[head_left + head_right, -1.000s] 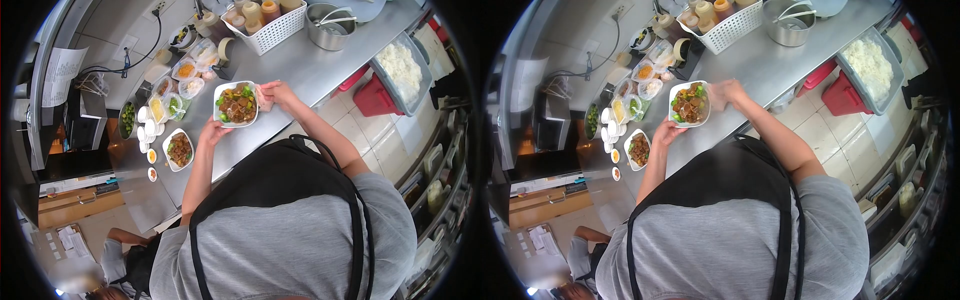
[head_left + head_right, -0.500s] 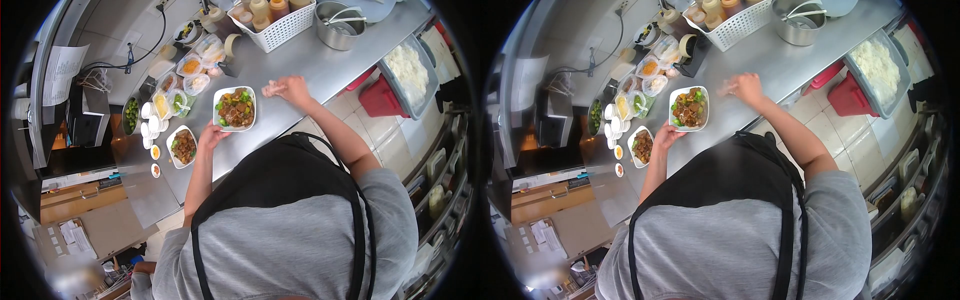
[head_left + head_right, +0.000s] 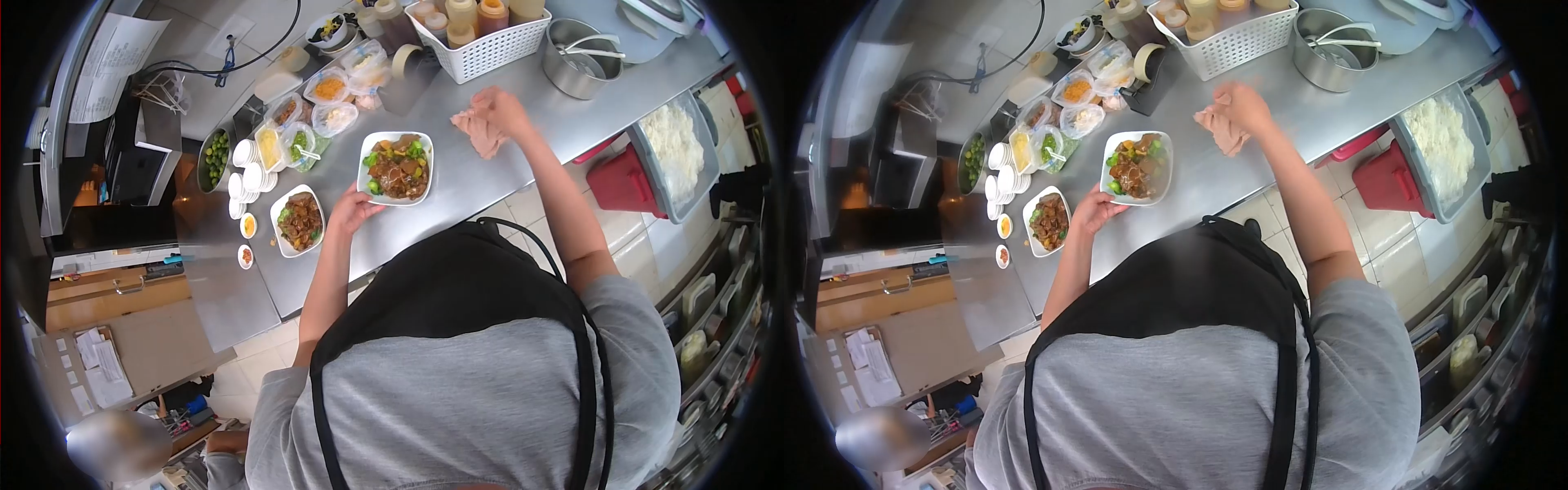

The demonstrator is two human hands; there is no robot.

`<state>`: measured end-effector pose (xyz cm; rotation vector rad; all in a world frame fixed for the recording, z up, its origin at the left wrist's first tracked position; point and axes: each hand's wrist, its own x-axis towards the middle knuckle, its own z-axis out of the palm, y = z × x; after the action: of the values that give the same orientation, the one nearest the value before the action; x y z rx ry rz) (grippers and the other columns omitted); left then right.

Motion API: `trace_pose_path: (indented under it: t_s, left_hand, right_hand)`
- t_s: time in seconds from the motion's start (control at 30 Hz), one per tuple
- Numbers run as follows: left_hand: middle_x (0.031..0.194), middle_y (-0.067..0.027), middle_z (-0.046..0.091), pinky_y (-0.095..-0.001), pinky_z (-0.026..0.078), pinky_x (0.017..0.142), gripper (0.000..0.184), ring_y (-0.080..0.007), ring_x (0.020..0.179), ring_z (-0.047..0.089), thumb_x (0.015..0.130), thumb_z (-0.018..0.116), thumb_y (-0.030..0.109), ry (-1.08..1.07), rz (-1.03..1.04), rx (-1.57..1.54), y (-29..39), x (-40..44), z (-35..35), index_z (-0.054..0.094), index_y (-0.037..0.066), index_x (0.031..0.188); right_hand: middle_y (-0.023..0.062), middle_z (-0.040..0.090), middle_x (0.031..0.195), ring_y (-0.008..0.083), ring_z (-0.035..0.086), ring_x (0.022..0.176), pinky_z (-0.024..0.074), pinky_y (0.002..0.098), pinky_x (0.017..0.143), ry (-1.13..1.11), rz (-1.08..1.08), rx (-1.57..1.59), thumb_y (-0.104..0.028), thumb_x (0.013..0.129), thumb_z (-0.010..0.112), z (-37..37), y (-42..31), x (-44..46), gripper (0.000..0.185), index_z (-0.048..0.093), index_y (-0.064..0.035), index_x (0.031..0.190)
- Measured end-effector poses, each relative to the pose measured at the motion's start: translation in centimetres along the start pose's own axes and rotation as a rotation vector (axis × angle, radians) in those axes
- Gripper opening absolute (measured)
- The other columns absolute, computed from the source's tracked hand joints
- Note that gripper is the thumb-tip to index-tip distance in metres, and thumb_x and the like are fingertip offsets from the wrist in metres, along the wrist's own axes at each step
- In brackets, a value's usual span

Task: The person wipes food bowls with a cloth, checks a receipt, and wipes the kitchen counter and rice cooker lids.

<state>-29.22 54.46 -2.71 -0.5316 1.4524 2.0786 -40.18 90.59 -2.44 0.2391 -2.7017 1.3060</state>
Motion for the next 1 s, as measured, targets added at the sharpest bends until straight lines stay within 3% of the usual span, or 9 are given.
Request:
trace_pose_path:
  t_s: [0.03,0.13,0.23,0.37,0.43,0.47,0.6,0.8,1.0]
  left_hand:
    - [0.113,-0.0170,0.052,-0.0395,0.055,0.077,0.053,-0.0298,0.094,0.060,0.077,0.039,-0.006,0.014,0.001,-0.011,0.0,-0.1,0.2,0.033,0.003,0.128]
    - [0.114,-0.0177,0.052,-0.0390,0.055,0.077,0.053,-0.0301,0.095,0.060,0.077,0.040,-0.005,0.008,0.010,-0.009,-0.4,0.3,-0.5,0.032,0.003,0.128]
    - [0.115,-0.0185,0.052,-0.0386,0.055,0.078,0.053,-0.0311,0.095,0.060,0.077,0.040,-0.005,-0.011,0.019,0.003,-0.5,0.4,-0.8,0.030,0.003,0.129]
    - [0.115,-0.0178,0.051,-0.0395,0.054,0.078,0.054,-0.0315,0.095,0.060,0.077,0.040,-0.005,0.009,0.001,-0.010,-0.3,0.4,-0.5,0.031,0.004,0.129]
    - [0.113,-0.0174,0.052,-0.0395,0.055,0.076,0.053,-0.0303,0.093,0.060,0.076,0.040,-0.005,0.009,0.009,-0.006,0.0,0.3,-0.1,0.032,0.003,0.128]
    - [0.112,-0.0170,0.052,-0.0395,0.055,0.075,0.052,-0.0291,0.091,0.061,0.076,0.040,-0.006,0.016,0.010,-0.005,-0.2,0.1,-0.1,0.034,0.003,0.127]
    - [0.112,-0.0176,0.052,-0.0396,0.055,0.075,0.053,-0.0297,0.092,0.061,0.076,0.040,-0.006,0.042,0.025,-0.005,-0.1,-0.1,0.4,0.033,0.003,0.127]
    - [0.117,-0.0184,0.049,-0.0413,0.055,0.077,0.057,-0.0326,0.097,0.059,0.075,0.039,-0.006,0.025,0.028,-0.015,-0.6,0.1,0.2,0.030,0.005,0.131]
    - [0.112,-0.0199,0.051,-0.0390,0.057,0.071,0.054,-0.0321,0.091,0.061,0.074,0.038,-0.007,0.055,0.058,-0.059,-1.2,0.2,0.3,0.032,0.002,0.127]
  right_hand:
    - [0.0110,0.063,0.090,0.0212,0.061,0.078,0.0468,0.0278,0.068,0.122,-0.088,-0.243,-0.018,0.068,0.072,0.7,0.0,-0.5,0.016,0.064,-0.0058,0.074]
    - [0.0110,0.062,0.084,0.0274,0.060,0.076,0.0475,0.0327,0.068,0.047,-0.070,-0.452,-0.024,0.068,0.073,2.4,3.3,-0.7,0.021,0.065,-0.0060,0.075]
    - [0.0106,0.061,0.078,0.0286,0.061,0.075,0.0476,0.0337,0.067,-0.067,0.224,-0.071,-0.027,0.067,0.073,-1.7,0.2,-0.3,0.025,0.064,-0.0050,0.073]
    - [0.0094,0.062,0.074,0.0229,0.061,0.070,0.0475,0.0323,0.064,0.122,0.085,-0.345,-0.026,0.069,0.073,-4.1,-0.2,0.2,0.026,0.062,-0.0035,0.071]
    - [0.0057,0.063,0.070,0.0159,0.059,0.063,0.0471,0.0292,0.061,0.053,0.004,0.198,-0.027,0.071,0.072,-3.9,0.0,1.1,0.027,0.063,-0.0025,0.077]
    - [0.0057,0.063,0.070,0.0159,0.059,0.063,0.0471,0.0292,0.061,0.053,0.006,0.198,-0.027,0.071,0.072,-3.1,-0.7,0.8,0.027,0.063,-0.0025,0.077]
    - [0.0040,0.063,0.071,0.0116,0.058,0.068,0.0468,0.0249,0.063,-0.232,0.309,0.698,-0.016,0.075,0.066,2.7,-4.4,-1.9,0.017,0.063,0.0011,0.079]
    - [0.0030,0.062,0.074,0.0065,0.057,0.066,0.0461,0.0186,0.058,-0.163,0.004,0.609,-0.010,0.077,0.067,10.4,-1.4,-2.1,0.012,0.062,0.0005,0.080]
    - [0.0029,0.060,0.062,0.0060,0.053,0.052,0.0404,0.0199,0.046,-0.048,0.168,0.278,-0.006,0.073,0.068,10.5,-4.1,-3.0,0.013,0.057,-0.0002,0.069]
